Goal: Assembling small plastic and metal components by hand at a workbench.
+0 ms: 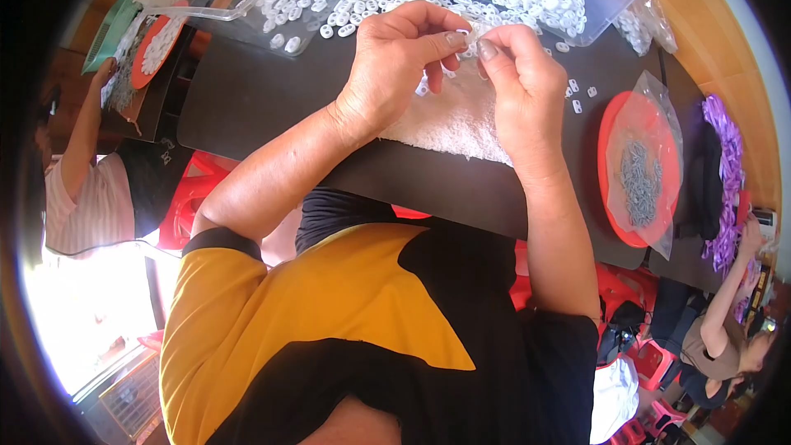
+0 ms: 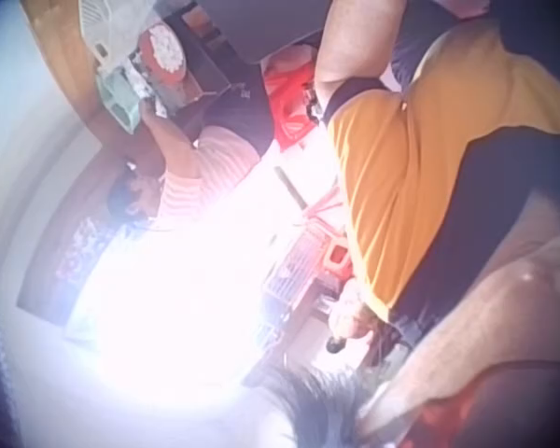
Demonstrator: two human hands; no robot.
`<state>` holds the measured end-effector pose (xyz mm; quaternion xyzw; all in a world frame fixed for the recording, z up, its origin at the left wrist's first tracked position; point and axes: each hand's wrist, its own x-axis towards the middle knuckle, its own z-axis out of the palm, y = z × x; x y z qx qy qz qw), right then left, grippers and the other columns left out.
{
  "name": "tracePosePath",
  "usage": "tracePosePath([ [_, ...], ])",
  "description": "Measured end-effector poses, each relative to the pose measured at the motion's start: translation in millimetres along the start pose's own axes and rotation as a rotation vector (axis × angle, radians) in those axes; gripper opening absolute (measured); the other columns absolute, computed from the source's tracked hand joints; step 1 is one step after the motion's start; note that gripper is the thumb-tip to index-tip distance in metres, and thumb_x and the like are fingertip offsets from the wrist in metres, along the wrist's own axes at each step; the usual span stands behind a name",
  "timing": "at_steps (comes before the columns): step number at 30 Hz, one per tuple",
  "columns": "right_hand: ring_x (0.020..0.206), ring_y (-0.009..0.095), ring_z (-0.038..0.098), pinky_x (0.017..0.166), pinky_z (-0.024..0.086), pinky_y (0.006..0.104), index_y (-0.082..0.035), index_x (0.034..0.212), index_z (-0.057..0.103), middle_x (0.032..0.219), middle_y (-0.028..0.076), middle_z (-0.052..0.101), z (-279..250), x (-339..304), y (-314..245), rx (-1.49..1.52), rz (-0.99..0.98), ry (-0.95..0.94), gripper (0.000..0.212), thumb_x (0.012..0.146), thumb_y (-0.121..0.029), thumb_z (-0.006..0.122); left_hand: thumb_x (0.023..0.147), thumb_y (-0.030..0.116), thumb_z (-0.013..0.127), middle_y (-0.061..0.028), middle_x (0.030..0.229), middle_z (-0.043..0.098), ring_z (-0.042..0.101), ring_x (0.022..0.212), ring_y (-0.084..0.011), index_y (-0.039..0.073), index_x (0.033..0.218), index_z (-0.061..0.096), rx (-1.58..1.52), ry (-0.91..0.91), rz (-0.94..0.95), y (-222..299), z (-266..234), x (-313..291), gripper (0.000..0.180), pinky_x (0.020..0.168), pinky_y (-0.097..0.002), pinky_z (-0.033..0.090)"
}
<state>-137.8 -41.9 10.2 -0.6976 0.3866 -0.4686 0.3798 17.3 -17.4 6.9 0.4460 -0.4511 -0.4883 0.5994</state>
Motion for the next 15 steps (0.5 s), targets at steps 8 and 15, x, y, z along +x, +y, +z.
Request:
tracePosePath([
  [8, 0.068, 0.013, 0.055, 0.065, 0.046, 0.0268, 0.001, 0.090, 0.058, 0.074, 0.006, 0.061, 1.5, -0.5, 2.6, -0.159, -0.101, -0.035, 0.006, 0.091, -0.005, 0.061, 0.088, 0.005, 0.065, -0.0043, 0.077, 0.064, 0.058, 0.063, -0.0066, -0.003, 0.096, 0.065, 0.084, 0.000, -0.028, 0.7, 0.9, -1.6, 0.011, 0.047, -0.0201, 0.044],
  [15, 0.067, 0.014, 0.054, 0.065, 0.046, 0.0276, 0.000, 0.090, 0.058, 0.074, 0.007, 0.061, 1.4, -0.6, 4.6, -0.209, -0.122, -0.031, 0.006, 0.090, -0.004, 0.062, 0.088, 0.005, 0.065, -0.0036, 0.077, 0.064, 0.058, 0.063, -0.0058, -0.002, 0.096, 0.066, 0.089, 0.003, -0.035, 0.1, 0.8, -2.0, 0.011, 0.046, -0.0200, 0.044],
])
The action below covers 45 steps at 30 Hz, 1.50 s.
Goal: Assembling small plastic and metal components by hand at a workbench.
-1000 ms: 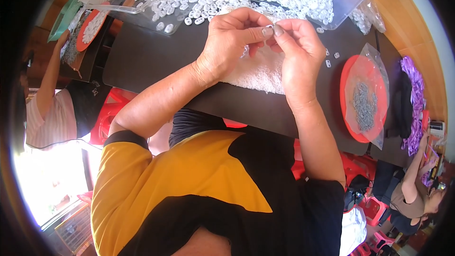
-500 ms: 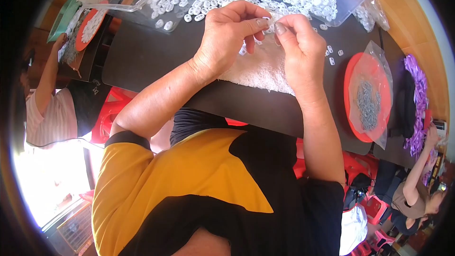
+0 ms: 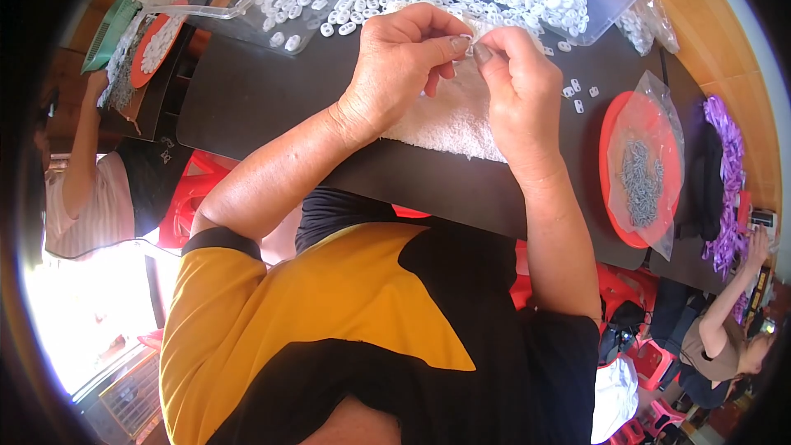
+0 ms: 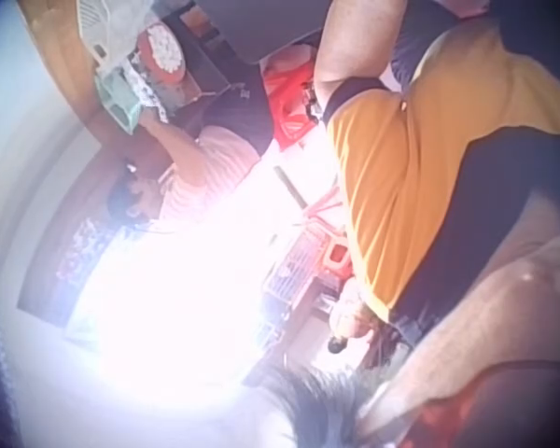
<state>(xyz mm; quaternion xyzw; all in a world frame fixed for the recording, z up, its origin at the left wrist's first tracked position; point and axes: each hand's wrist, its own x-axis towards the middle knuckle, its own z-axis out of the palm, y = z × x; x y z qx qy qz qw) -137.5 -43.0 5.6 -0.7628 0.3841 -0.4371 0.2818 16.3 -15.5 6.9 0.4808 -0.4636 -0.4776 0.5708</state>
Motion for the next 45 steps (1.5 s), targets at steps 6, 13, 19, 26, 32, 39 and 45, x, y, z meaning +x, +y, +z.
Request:
tracePosePath([
  [6, 0.067, 0.014, 0.054, 0.064, 0.046, 0.0279, 0.000, 0.090, 0.058, 0.074, 0.008, 0.061, -0.1, 0.0, 0.4, 0.025, -0.002, 0.015, 0.007, 0.090, -0.004, 0.063, 0.084, 0.001, 0.065, -0.0043, 0.073, 0.064, 0.057, 0.060, -0.0080, -0.003, 0.091, 0.066, -0.035, 0.014, 0.055, -1.4, 0.7, 0.1, 0.008, 0.053, -0.0231, 0.048],
  [13, 0.065, 0.016, 0.054, 0.063, 0.046, 0.0286, 0.000, 0.090, 0.057, 0.073, 0.008, 0.060, 0.2, -0.1, -0.9, -0.007, -0.023, 0.015, 0.007, 0.089, -0.005, 0.063, 0.087, 0.004, 0.065, -0.0026, 0.077, 0.064, 0.057, 0.062, -0.0050, -0.001, 0.096, 0.066, 0.032, -0.010, 0.111, -5.0, -0.1, -0.4, 0.010, 0.048, -0.0192, 0.044],
  [19, 0.063, 0.012, 0.052, 0.058, 0.044, 0.0272, 0.000, 0.088, 0.058, 0.070, 0.006, 0.059, 5.2, -0.7, -1.9, 0.050, 0.034, -0.016, 0.006, 0.089, -0.004, 0.062, 0.085, 0.001, 0.066, -0.0018, 0.075, 0.064, 0.055, 0.062, -0.0047, 0.000, 0.091, 0.067, 0.108, 0.017, 0.147, -7.3, -1.9, -0.7, 0.006, 0.048, -0.0191, 0.044],
  [26, 0.066, 0.008, 0.054, 0.060, 0.045, 0.0235, 0.000, 0.088, 0.060, 0.073, 0.001, 0.059, 7.2, 2.2, -9.6, 0.317, 0.184, 0.011, 0.011, 0.093, -0.010, 0.061, 0.085, 0.001, 0.066, -0.0021, 0.075, 0.064, 0.055, 0.062, -0.0056, 0.000, 0.091, 0.066, 0.114, 0.040, 0.217, -9.0, -1.5, -0.6, 0.006, 0.049, -0.0200, 0.044],
  [32, 0.066, 0.008, 0.053, 0.062, 0.045, 0.0237, 0.000, 0.090, 0.060, 0.073, 0.001, 0.058, 3.7, 0.4, -2.8, 0.289, 0.201, -0.001, 0.012, 0.094, -0.012, 0.060, 0.086, 0.005, 0.067, -0.0031, 0.075, 0.063, 0.057, 0.062, -0.0065, -0.001, 0.092, 0.066, -0.006, -0.001, 0.037, -0.5, -0.9, -1.4, 0.009, 0.048, -0.0208, 0.044],
  [39, 0.066, 0.009, 0.053, 0.062, 0.044, 0.0250, 0.000, 0.090, 0.059, 0.072, 0.003, 0.059, 3.4, -0.6, 1.4, 0.120, 0.121, 0.027, 0.009, 0.093, -0.008, 0.060, 0.087, 0.012, 0.067, -0.0037, 0.072, 0.062, 0.056, 0.060, -0.0066, -0.002, 0.090, 0.065, 0.126, -0.059, -0.066, 4.2, -5.1, 2.4, 0.014, 0.048, -0.0218, 0.044],
  [45, 0.065, 0.010, 0.055, 0.059, 0.044, 0.0253, 0.001, 0.089, 0.059, 0.073, 0.004, 0.061, 8.7, -3.9, 2.5, 0.069, 0.073, 0.048, 0.008, 0.092, -0.007, 0.060, 0.086, 0.009, 0.068, -0.0020, 0.070, 0.061, 0.054, 0.057, -0.0061, -0.002, 0.086, 0.064, 0.151, -0.027, -0.006, -4.6, -2.9, 3.5, 0.011, 0.046, -0.0216, 0.043],
])
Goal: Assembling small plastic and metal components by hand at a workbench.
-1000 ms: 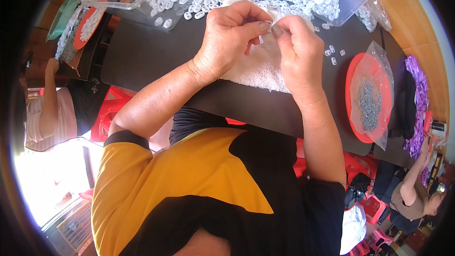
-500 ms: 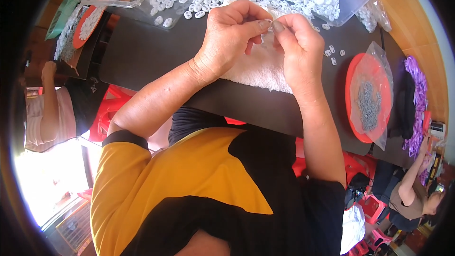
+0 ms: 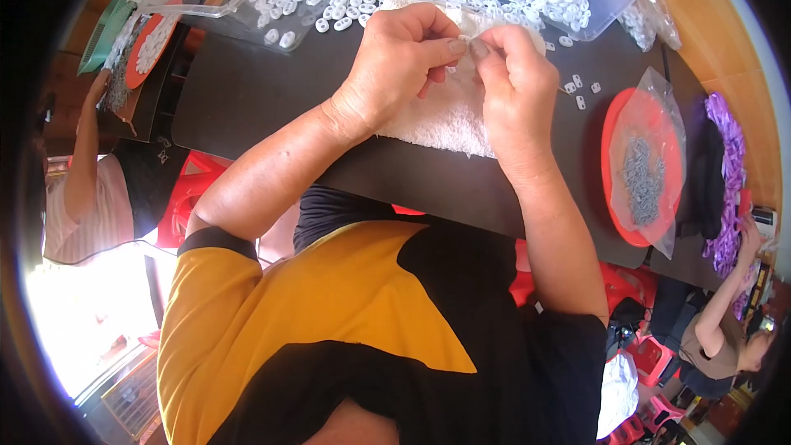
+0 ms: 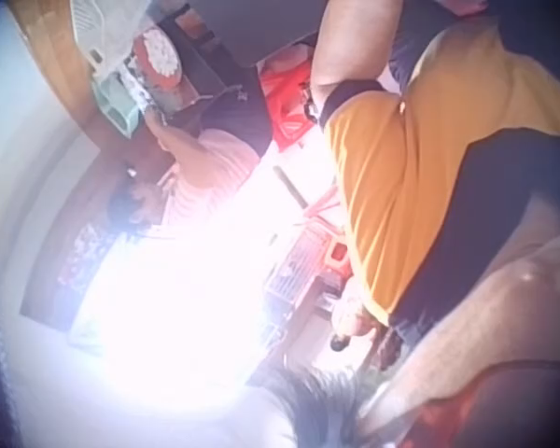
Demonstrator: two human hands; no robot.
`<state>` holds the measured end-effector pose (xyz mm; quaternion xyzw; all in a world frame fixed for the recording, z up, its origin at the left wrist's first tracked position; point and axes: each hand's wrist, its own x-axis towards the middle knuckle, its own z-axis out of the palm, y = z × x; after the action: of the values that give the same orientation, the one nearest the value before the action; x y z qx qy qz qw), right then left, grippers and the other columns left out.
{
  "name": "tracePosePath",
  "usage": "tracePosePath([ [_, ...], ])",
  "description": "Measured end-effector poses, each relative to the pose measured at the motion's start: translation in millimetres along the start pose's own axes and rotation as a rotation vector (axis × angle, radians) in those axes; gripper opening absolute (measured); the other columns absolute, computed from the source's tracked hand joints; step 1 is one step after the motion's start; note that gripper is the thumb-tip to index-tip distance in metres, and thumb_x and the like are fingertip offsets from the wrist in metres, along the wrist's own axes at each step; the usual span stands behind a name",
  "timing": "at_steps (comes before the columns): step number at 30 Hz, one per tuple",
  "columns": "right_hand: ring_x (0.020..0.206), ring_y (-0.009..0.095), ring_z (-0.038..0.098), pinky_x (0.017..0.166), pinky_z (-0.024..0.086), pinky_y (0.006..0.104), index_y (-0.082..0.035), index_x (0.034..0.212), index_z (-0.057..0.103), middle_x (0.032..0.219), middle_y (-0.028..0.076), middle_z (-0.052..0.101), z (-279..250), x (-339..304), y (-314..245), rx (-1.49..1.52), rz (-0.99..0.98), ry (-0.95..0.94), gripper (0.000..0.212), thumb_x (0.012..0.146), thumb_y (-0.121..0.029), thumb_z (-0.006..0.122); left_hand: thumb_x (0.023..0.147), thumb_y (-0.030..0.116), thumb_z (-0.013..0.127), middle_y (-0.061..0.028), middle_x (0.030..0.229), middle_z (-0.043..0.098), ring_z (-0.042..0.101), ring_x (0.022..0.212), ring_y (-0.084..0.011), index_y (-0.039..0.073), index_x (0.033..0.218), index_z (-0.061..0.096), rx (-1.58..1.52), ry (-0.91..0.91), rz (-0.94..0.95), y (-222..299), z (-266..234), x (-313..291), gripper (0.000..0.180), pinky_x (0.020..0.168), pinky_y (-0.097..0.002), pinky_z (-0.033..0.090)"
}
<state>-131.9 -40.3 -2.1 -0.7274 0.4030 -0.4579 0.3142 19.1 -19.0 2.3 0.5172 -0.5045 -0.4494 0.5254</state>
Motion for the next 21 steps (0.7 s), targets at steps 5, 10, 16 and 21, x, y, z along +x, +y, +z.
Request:
tracePosePath([
  [5, 0.061, 0.009, 0.055, 0.055, 0.044, 0.0243, 0.001, 0.088, 0.060, 0.074, 0.003, 0.061, 5.1, -1.8, -9.7, 0.287, 0.237, -0.004, 0.010, 0.092, -0.008, 0.059, 0.086, 0.008, 0.067, -0.0014, 0.069, 0.060, 0.054, 0.057, -0.0061, -0.001, 0.086, 0.064, 0.008, 0.068, 0.070, -11.0, 7.3, -4.1, 0.009, 0.046, -0.0217, 0.042],
  [10, 0.065, 0.011, 0.056, 0.060, 0.045, 0.0250, 0.001, 0.092, 0.060, 0.076, 0.003, 0.062, 2.9, 0.2, -0.9, 0.218, 0.214, 0.011, 0.010, 0.093, -0.009, 0.059, 0.087, 0.008, 0.066, -0.0020, 0.069, 0.059, 0.052, 0.056, -0.0069, -0.001, 0.085, 0.063, -0.152, 0.040, -0.108, 2.3, 3.5, -3.1, 0.009, 0.045, -0.0225, 0.040],
  [16, 0.073, 0.017, 0.061, 0.068, 0.049, 0.0276, -0.001, 0.095, 0.060, 0.080, 0.008, 0.064, -3.5, 5.6, -0.4, -0.011, -0.142, 0.043, 0.006, 0.089, 0.001, 0.059, 0.088, 0.010, 0.067, -0.0037, 0.071, 0.060, 0.053, 0.055, -0.0088, -0.001, 0.084, 0.062, -0.223, 0.017, -0.137, 2.8, -0.4, -0.3, 0.012, 0.046, -0.0239, 0.040],
  [21, 0.072, 0.019, 0.062, 0.067, 0.049, 0.0288, 0.000, 0.094, 0.059, 0.080, 0.009, 0.064, -8.5, 5.9, 0.3, -0.104, -0.218, -0.009, 0.010, 0.086, 0.005, 0.060, 0.087, 0.009, 0.067, -0.0041, 0.071, 0.061, 0.054, 0.058, -0.0092, -0.002, 0.086, 0.064, -0.221, -0.038, -0.129, 2.2, -2.2, 0.1, 0.011, 0.048, -0.0237, 0.041],
])
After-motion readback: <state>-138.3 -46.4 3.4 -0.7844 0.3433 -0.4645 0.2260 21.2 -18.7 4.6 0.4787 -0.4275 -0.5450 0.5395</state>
